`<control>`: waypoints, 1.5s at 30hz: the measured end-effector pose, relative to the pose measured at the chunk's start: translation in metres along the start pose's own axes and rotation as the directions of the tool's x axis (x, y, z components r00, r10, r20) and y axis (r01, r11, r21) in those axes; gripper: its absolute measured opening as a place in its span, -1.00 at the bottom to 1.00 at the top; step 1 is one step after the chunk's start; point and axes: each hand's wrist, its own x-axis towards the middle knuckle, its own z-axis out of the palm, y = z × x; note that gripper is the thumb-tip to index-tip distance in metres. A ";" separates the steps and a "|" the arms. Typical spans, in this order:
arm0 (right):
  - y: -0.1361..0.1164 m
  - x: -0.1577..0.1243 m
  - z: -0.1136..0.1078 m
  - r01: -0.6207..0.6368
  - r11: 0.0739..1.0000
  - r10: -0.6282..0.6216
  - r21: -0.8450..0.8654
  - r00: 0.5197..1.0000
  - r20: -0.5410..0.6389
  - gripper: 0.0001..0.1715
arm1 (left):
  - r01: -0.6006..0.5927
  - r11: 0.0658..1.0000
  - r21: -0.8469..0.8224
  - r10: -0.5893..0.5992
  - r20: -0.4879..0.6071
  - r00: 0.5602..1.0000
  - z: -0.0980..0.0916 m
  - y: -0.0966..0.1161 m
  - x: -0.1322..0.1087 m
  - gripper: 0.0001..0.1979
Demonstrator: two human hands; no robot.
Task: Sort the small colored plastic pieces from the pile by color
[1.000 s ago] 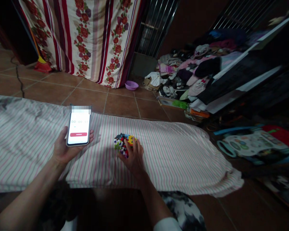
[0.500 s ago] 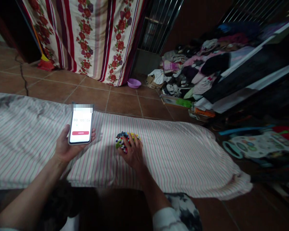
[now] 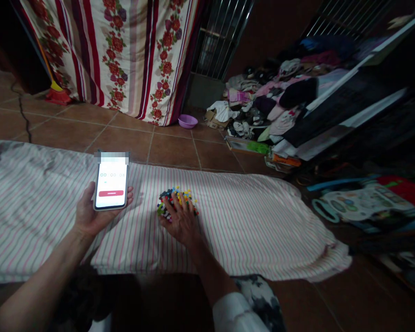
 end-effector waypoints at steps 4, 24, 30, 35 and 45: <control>-0.007 -0.010 -0.005 0.015 1.000 -0.015 0.016 1.000 0.002 -0.36 | 0.001 0.999 -0.039 -0.003 -0.058 0.998 0.005 -0.002 0.000 -0.34; 0.026 -0.033 0.019 -0.297 0.954 0.298 0.032 0.934 -0.197 -0.42 | -0.008 1.000 -0.007 0.008 0.016 1.000 -0.014 0.004 -0.004 -0.31; 0.045 -0.005 0.025 -0.365 0.931 0.363 0.007 0.923 -0.127 -0.36 | 0.017 0.999 -0.044 -0.014 0.067 0.998 -0.019 0.006 -0.004 -0.31; 0.050 0.018 0.028 -0.353 0.935 0.351 -0.020 0.935 -0.057 -0.38 | 0.033 0.998 -0.055 -0.029 0.085 0.996 -0.021 0.006 -0.002 -0.30; 0.043 0.056 0.027 -0.233 0.972 0.232 0.006 0.969 0.089 -0.44 | 0.041 0.998 -0.052 -0.037 0.074 0.997 -0.015 0.003 0.000 -0.31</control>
